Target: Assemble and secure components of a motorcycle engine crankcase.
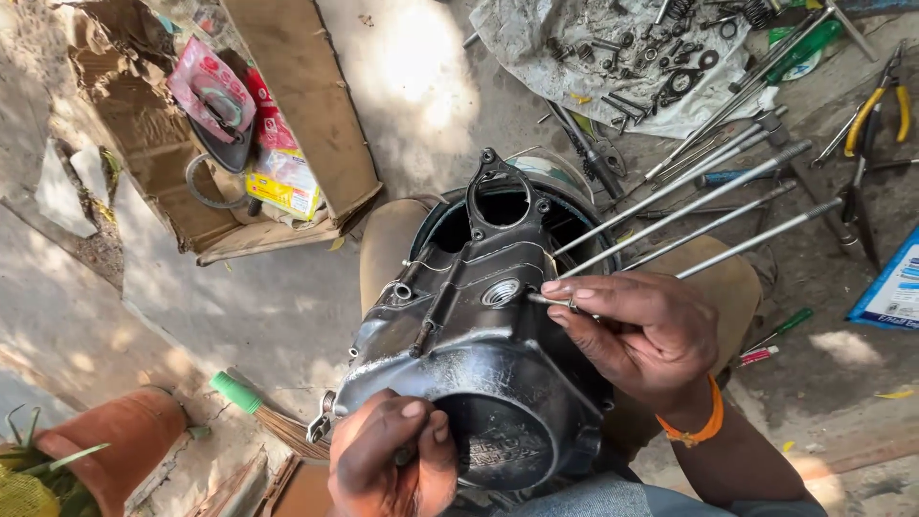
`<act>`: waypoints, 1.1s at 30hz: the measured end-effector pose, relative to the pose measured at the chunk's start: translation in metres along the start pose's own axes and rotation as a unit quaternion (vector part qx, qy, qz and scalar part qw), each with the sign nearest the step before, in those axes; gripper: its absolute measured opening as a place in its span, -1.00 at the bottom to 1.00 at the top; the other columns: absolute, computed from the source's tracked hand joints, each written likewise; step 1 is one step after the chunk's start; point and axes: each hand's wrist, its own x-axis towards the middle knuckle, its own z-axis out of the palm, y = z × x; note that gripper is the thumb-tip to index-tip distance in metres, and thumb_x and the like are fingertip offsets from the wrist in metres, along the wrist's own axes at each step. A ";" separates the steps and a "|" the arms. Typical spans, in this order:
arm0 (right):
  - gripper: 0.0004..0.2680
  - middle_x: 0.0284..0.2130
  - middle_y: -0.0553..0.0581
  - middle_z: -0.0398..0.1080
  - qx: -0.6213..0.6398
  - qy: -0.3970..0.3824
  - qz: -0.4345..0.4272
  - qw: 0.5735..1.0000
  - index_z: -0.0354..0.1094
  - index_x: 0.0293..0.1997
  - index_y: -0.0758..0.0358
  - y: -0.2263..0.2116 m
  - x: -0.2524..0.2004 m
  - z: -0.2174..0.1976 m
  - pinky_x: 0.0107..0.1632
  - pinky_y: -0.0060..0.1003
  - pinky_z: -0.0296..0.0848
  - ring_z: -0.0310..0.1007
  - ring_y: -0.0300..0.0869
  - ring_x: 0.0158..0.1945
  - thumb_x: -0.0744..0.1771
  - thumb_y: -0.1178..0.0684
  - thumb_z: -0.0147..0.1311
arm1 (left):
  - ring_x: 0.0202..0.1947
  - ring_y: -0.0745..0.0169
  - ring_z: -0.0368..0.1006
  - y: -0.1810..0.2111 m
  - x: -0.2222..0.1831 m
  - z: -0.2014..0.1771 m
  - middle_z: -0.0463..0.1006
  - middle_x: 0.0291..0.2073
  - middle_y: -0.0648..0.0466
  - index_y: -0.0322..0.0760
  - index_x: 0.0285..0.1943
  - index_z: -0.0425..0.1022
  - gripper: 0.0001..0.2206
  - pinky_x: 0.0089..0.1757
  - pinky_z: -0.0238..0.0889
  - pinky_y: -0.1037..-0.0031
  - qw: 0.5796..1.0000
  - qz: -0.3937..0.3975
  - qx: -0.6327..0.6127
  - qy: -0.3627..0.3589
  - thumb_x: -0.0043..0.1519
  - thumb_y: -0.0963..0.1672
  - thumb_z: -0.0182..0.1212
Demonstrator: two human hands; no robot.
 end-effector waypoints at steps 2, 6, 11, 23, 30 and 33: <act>-0.81 -0.18 0.24 0.57 -0.023 -0.016 -0.028 0.999 0.33 -0.03 0.24 0.000 0.004 -0.001 -0.25 -0.38 0.66 0.67 -0.13 -0.17 0.33 0.25 0.27 | -0.65 0.44 0.30 0.005 0.006 0.002 0.52 -0.59 0.06 -0.30 0.06 0.30 -0.68 -0.49 0.15 0.57 1.000 -0.002 -0.002 -0.008 0.20 -0.28 0.30; -0.77 -0.15 0.18 0.59 -0.155 -0.084 -0.142 0.974 0.38 0.00 0.22 -0.006 0.015 -0.008 -0.39 -0.41 0.37 0.48 -0.27 -0.39 0.30 0.19 0.34 | -0.60 0.31 0.40 0.000 0.008 0.006 0.50 -0.55 0.03 -0.28 0.04 0.29 -0.71 -0.45 0.26 0.49 0.999 0.031 0.028 0.033 0.21 -0.25 0.29; -0.80 -0.16 0.16 0.60 -0.229 -0.137 -0.170 0.949 0.51 -0.06 0.18 -0.033 0.035 -0.009 -0.48 -0.38 0.25 0.34 -0.30 -0.53 0.26 0.18 0.32 | -0.62 0.38 0.39 -0.008 0.005 -0.002 0.55 -0.55 0.05 -0.34 0.05 0.29 -0.72 -0.47 0.25 0.54 0.998 0.046 -0.031 -0.007 0.24 -0.27 0.30; -0.85 -0.19 0.08 0.54 -0.180 0.011 0.051 0.982 0.49 0.02 0.23 -0.023 0.024 -0.011 -0.39 -0.56 0.37 0.43 -0.39 -0.44 0.35 0.19 0.18 | -0.61 0.36 0.43 -0.005 0.008 0.000 0.54 -0.56 0.06 -0.31 0.03 0.35 -0.75 -0.44 0.34 0.54 0.998 0.016 -0.063 0.002 0.26 -0.22 0.33; -0.85 -0.22 0.13 0.57 -0.057 -0.137 0.126 0.981 0.57 -0.17 0.28 -0.020 0.047 0.002 -0.42 -0.52 0.32 0.36 -0.38 -0.48 0.24 0.14 0.34 | -0.59 0.38 0.46 -0.004 0.008 -0.002 0.55 -0.55 0.06 -0.29 0.03 0.35 -0.76 -0.43 0.35 0.54 0.998 -0.012 -0.062 -0.011 0.26 -0.23 0.32; -0.89 -0.20 0.13 0.58 -0.053 -0.153 0.113 0.980 0.57 -0.17 0.27 -0.026 0.051 0.005 -0.28 -0.48 0.50 0.55 -0.28 -0.29 0.28 0.18 0.31 | -0.58 0.36 0.45 -0.008 0.009 -0.005 0.54 -0.52 0.04 -0.34 0.04 0.32 -0.74 -0.44 0.33 0.53 0.997 0.020 -0.065 -0.021 0.25 -0.26 0.30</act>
